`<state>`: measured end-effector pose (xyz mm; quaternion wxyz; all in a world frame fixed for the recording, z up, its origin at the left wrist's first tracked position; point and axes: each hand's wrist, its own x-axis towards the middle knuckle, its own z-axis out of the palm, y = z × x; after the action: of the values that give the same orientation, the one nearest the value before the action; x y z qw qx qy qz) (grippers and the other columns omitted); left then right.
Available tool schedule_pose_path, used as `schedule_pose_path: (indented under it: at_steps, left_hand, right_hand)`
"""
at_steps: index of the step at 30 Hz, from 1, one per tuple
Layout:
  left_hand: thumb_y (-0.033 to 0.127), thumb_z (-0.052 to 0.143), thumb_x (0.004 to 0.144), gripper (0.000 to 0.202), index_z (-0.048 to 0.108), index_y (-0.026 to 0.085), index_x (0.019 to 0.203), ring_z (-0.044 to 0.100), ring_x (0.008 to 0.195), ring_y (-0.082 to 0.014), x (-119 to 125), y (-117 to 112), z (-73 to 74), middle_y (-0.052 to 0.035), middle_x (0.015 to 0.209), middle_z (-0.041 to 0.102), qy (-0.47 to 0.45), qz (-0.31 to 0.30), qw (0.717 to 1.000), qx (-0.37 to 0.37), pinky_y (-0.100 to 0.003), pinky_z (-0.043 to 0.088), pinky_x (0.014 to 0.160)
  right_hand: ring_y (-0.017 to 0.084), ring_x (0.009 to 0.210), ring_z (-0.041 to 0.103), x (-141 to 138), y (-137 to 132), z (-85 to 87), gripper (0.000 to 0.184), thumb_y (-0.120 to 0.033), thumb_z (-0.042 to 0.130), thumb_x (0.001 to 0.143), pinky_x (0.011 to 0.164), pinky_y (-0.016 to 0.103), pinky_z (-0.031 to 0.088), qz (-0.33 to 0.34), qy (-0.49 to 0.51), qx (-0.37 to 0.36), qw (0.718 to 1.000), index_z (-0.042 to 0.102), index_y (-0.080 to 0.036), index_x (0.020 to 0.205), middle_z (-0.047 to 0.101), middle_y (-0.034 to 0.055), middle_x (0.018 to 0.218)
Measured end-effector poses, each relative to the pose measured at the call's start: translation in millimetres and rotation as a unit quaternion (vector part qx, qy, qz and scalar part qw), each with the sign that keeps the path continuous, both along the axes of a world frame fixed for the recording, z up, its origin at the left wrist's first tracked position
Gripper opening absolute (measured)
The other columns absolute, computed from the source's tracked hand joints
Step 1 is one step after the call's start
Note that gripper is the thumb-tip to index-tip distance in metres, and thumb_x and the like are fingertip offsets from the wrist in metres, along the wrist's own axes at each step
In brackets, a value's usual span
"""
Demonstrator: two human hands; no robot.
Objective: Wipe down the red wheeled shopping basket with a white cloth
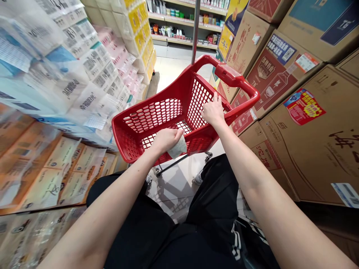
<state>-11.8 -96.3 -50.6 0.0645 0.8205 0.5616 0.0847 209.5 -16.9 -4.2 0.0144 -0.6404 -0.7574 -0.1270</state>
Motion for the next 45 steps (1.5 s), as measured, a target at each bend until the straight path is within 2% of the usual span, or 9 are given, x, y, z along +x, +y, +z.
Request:
schedule_pose_path:
  at_steps: [6,8,11,14,17,21,31,39,45]
  left_hand:
    - [0.047,0.028,0.102,0.052,0.064,0.016,0.082,0.063,0.073,-0.0212,-6,-27,-14.6,-0.0101,0.074,0.067,0.055,-0.069,0.978,0.189,-0.032,0.036,0.062]
    - [0.044,0.035,0.102,0.045,0.063,0.015,0.083,0.062,0.074,-0.0207,-9,-31,-21.2,-0.0090,0.073,0.066,0.056,-0.090,0.968,0.229,-0.032,0.038,0.063]
    - [0.037,0.039,0.101,0.034,0.063,0.013,0.100,0.062,0.080,-0.0214,-12,-36,-26.6,-0.0097,0.082,0.067,0.055,-0.115,0.957,0.260,-0.033,0.042,0.068]
    - [0.026,0.037,0.101,0.030,0.060,0.012,0.113,0.061,0.082,-0.0223,-14,-40,-24.4,-0.0107,0.086,0.065,0.077,-0.125,0.955,0.256,-0.034,0.043,0.069]
    - [0.019,0.035,0.100,0.029,0.060,0.012,0.114,0.059,0.078,-0.0230,-14,-42,-17.7,-0.0098,0.083,0.063,0.129,-0.129,0.951,0.247,-0.035,0.042,0.064]
    - [0.019,0.033,0.100,0.030,0.059,0.012,0.113,0.059,0.077,-0.0224,-14,-44,-10.5,-0.0095,0.084,0.061,0.170,-0.123,0.953,0.221,-0.034,0.041,0.062]
    - [0.016,0.034,0.097,0.041,0.043,0.012,0.137,0.059,0.096,-0.0240,-43,-64,-15.4,-0.0135,0.103,0.062,0.149,-0.109,0.972,0.148,-0.035,0.048,0.080]
    - [0.017,0.033,0.098,0.028,0.057,0.011,0.109,0.061,0.081,-0.0238,-37,-56,-12.8,-0.0113,0.091,0.062,0.188,-0.093,0.965,0.160,-0.034,0.046,0.063]
    - [0.014,0.033,0.097,0.025,0.057,0.011,0.102,0.062,0.081,-0.0243,-19,-42,-7.7,-0.0118,0.090,0.062,0.176,-0.093,0.966,0.163,-0.034,0.046,0.064]
  right_hand:
    - [0.041,0.148,0.015,0,-2,0.4,0.041,-0.031,0.046,0.090,0.115,0.065,0.009,0.004,-0.002,0.003,1.000,0.074,-0.005,0.103,0.071,0.0221,0.111]
    - [0.041,0.148,0.016,0,-2,0.9,0.041,-0.030,0.045,0.090,0.115,0.065,0.010,0.005,-0.003,0.002,1.000,0.074,-0.004,0.103,0.071,0.0221,0.110]
    - [0.041,0.147,0.017,0,-2,1.4,0.040,-0.029,0.045,0.090,0.115,0.064,0.012,0.008,-0.001,-0.003,1.000,0.075,-0.005,0.101,0.071,0.0222,0.109]
    - [0.041,0.147,0.019,0,-1,0.7,0.040,-0.027,0.044,0.090,0.115,0.064,0.013,0.014,0.008,0.002,1.000,0.074,-0.004,0.101,0.071,0.0228,0.109]
    - [0.041,0.147,0.019,1,0,-0.7,0.039,-0.027,0.045,0.089,0.115,0.064,0.012,0.019,0.017,0.010,1.000,0.074,-0.004,0.101,0.070,0.0230,0.111]
    - [0.040,0.147,0.019,0,1,-1.1,0.038,-0.026,0.045,0.089,0.115,0.064,0.011,0.023,0.032,0.011,0.999,0.074,-0.004,0.101,0.070,0.0227,0.113]
    - [0.039,0.147,0.020,-3,-1,1.0,0.040,-0.027,0.044,0.091,0.116,0.062,0.012,0.019,0.031,0.011,0.999,0.074,-0.004,0.103,0.069,0.0227,0.114]
    - [0.040,0.146,0.022,-4,1,1.2,0.039,-0.027,0.045,0.089,0.115,0.063,0.013,0.020,0.014,0.006,1.000,0.075,-0.005,0.101,0.070,0.0228,0.111]
    - [0.044,0.146,0.019,-6,3,3.0,0.040,-0.031,0.048,0.087,0.113,0.066,0.011,0.011,-0.011,-0.015,1.000,0.074,-0.005,0.102,0.070,0.0226,0.110]
